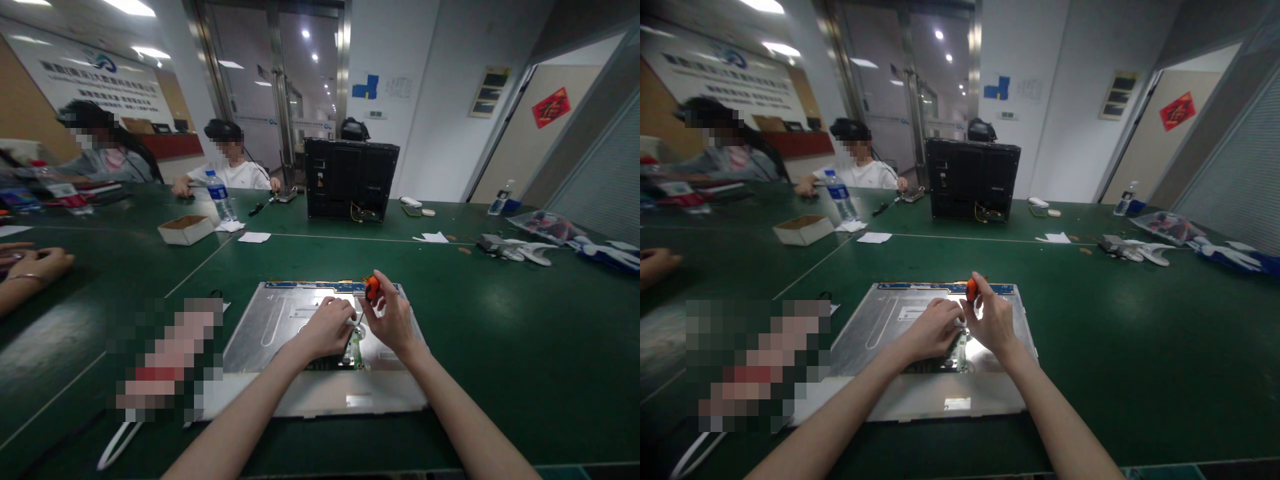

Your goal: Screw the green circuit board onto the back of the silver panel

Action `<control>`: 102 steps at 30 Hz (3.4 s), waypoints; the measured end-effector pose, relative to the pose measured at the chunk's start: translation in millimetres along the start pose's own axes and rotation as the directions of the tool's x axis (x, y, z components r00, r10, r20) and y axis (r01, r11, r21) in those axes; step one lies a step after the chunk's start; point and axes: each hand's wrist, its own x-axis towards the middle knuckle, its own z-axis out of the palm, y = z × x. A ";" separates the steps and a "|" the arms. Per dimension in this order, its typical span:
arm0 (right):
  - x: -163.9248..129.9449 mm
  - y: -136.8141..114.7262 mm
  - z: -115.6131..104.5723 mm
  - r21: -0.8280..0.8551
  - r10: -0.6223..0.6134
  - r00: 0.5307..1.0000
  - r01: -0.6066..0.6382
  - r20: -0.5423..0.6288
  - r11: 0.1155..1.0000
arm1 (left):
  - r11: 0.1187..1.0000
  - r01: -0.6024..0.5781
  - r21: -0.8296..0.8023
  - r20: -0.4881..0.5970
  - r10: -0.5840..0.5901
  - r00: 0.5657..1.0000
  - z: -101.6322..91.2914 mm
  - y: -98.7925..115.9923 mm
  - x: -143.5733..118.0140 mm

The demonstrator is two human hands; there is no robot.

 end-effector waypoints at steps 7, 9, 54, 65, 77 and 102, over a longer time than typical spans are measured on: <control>-0.8 0.7 1.0 0.003 -0.008 1.000 0.008 0.011 1.000 | 0.897 0.403 0.181 -0.069 -0.397 0.915 -15.1 -34.8 -1.5; -1.5 0.9 1.5 0.000 -0.008 1.000 0.008 0.017 1.000 | 0.874 0.449 0.187 -0.059 -0.446 0.893 -17.5 -45.5 -3.9; -15.3 -13.1 -21.6 0.332 0.367 0.922 -0.386 0.121 0.861 | 1.000 0.010 -0.018 -0.023 -0.011 1.000 10.6 49.1 -42.8; -17.3 -14.9 -20.0 0.320 0.337 0.935 -0.353 0.108 0.879 | 0.999 -0.003 0.040 -0.093 0.007 0.996 20.6 50.4 -44.6; -13.9 -18.5 -25.1 0.304 0.268 0.959 -0.285 0.097 0.909 | 0.998 -0.018 0.064 -0.132 0.026 0.991 26.7 47.7 -43.4; -15.8 -16.8 -24.2 0.324 0.234 0.967 -0.253 0.096 0.912 | 0.998 0.031 -0.063 -0.108 -0.038 0.993 12.3 51.5 -46.2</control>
